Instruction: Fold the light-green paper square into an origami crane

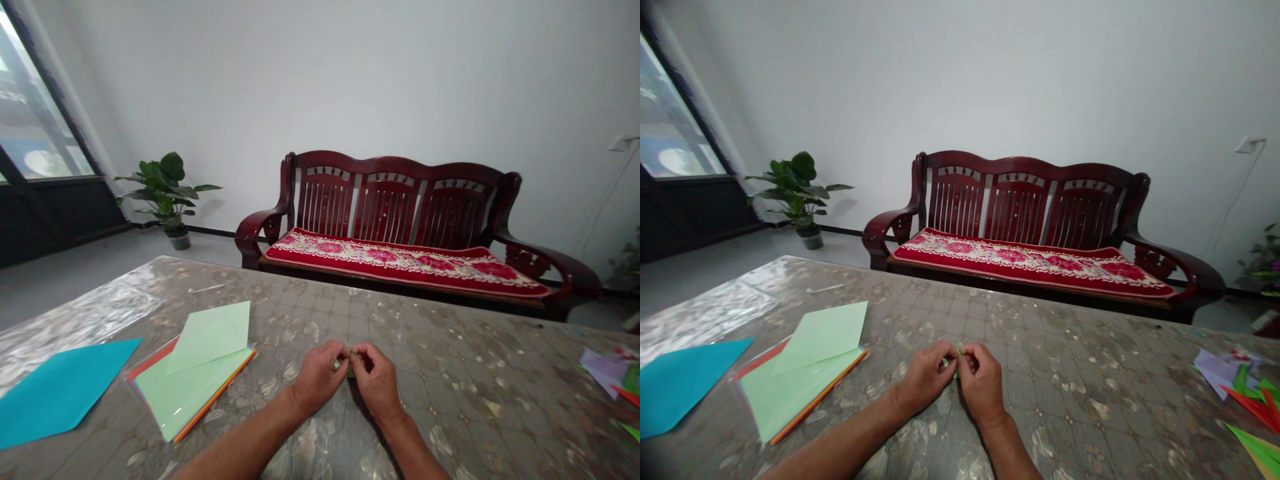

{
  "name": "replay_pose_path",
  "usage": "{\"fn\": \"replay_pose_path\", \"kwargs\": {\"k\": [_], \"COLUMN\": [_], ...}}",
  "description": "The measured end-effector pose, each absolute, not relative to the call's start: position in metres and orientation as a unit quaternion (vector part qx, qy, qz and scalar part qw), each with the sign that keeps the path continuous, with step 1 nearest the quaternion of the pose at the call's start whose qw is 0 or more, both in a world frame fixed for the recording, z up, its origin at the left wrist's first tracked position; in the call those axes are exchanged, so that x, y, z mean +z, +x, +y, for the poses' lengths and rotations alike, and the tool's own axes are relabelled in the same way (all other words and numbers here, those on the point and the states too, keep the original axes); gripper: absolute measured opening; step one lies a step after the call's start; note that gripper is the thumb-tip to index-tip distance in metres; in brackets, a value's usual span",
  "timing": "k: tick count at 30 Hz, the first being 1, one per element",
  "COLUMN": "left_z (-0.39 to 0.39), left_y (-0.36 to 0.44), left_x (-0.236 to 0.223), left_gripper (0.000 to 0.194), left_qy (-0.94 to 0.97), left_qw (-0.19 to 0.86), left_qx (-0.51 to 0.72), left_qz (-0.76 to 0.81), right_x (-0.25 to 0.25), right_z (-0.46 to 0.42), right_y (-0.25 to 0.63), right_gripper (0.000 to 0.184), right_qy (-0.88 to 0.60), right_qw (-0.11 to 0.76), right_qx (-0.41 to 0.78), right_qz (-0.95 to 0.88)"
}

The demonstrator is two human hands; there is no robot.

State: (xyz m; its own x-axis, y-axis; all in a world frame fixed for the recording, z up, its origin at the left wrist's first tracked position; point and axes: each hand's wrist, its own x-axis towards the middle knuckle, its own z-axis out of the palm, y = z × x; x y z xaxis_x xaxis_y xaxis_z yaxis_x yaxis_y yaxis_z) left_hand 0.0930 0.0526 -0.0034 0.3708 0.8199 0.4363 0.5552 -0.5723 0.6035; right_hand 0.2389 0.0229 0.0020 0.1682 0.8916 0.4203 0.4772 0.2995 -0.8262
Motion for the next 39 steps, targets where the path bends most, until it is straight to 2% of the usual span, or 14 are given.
{"fn": "replay_pose_path", "kwargs": {"k": [10,18,28,35,39], "left_z": [0.0522,0.0524,0.0519,0.0530,0.0517], "left_y": [0.0921,0.0920,0.0912,0.0922,0.0894], "left_x": [-0.0002,0.0015,0.0019,-0.0002,0.0015], "left_gripper": [0.009,0.009,0.014,0.002,0.013], "left_qy": [0.805,0.803,0.812,0.800,0.802], "left_qw": [0.195,0.218,0.222,0.247,0.249], "left_qx": [0.368,0.347,0.346,0.342,0.333], "left_qz": [0.423,0.432,0.414,0.427,0.429], "right_x": [0.0056,-0.0015,0.0019,0.0041,0.0082], "right_z": [0.0233,0.0298,0.0317,0.0318,0.0305], "right_y": [0.2470,0.2455,0.2458,0.2474,0.2469], "right_gripper": [0.018,0.025,0.029,0.025,0.021], "right_qy": [-0.522,-0.519,-0.521,-0.518,-0.516], "right_qw": [0.530,0.542,0.545,0.549,0.546], "right_qx": [0.283,0.400,0.403,0.381,0.321], "right_qz": [-0.606,-0.526,-0.519,-0.534,-0.577]}}
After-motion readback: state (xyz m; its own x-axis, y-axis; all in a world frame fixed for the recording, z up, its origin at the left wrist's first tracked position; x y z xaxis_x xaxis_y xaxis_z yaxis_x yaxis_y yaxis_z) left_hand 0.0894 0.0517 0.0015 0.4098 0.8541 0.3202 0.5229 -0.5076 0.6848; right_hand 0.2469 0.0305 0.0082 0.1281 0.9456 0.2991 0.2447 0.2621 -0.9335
